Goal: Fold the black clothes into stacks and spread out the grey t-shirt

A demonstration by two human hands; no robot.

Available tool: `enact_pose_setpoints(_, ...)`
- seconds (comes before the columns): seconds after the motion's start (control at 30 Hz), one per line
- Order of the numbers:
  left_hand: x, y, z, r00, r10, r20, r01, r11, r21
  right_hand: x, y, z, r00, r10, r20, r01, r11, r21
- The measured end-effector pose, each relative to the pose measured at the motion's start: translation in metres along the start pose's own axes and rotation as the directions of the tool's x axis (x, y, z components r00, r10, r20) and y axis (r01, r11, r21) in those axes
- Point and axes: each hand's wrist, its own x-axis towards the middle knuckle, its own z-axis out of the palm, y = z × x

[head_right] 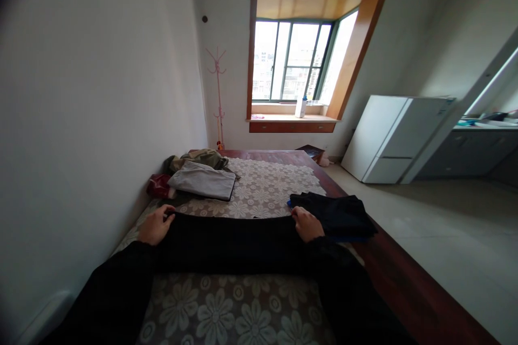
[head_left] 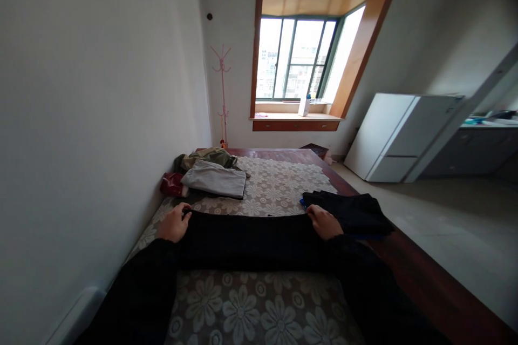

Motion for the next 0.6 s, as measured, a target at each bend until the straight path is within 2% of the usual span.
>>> enact_pose_setpoints(0.13, -0.007, 0.012, -0.005, 0.996, 0.064, -0.057, -0.058, 0.993, 0.105, -0.012, -0.021, -0.014, 0.999, 0.013, -0.033, -0.019, 0.977, -0.210)
enact_pose_setpoints(0.2, -0.017, 0.030, 0.000, 0.986, 0.165, -0.038, -0.160, 0.981, 0.107, -0.023, -0.048, -0.018, 0.996, -0.081, -0.039, 0.071, 0.977, -0.199)
enact_pose_setpoints(0.23, -0.024, 0.042, 0.006, 0.972, 0.235, 0.006, -0.234, 0.968, 0.087, -0.029, -0.065, -0.017, 0.988, -0.154, -0.022, 0.149, 0.977, -0.150)
enact_pose_setpoints(0.33, -0.048, 0.083, 0.039, 0.878, 0.442, 0.180, -0.451, 0.893, 0.005, -0.045, -0.117, 0.003, 0.935, -0.347, 0.078, 0.346, 0.938, 0.023)
enact_pose_setpoints(0.4, -0.060, 0.103, 0.068, 0.838, 0.471, 0.274, -0.495, 0.869, 0.020, -0.051, -0.142, 0.025, 0.918, -0.369, 0.143, 0.367, 0.929, 0.035)
enact_pose_setpoints(0.5, -0.065, 0.111, 0.105, 0.822, 0.476, 0.314, -0.522, 0.849, 0.080, -0.050, -0.153, 0.058, 0.920, -0.325, 0.221, 0.336, 0.942, -0.014)
enact_pose_setpoints(0.6, -0.060, 0.101, 0.125, 0.800, 0.527, 0.286, -0.574, 0.811, 0.112, -0.046, -0.145, 0.079, 0.921, -0.296, 0.255, 0.312, 0.950, -0.021)
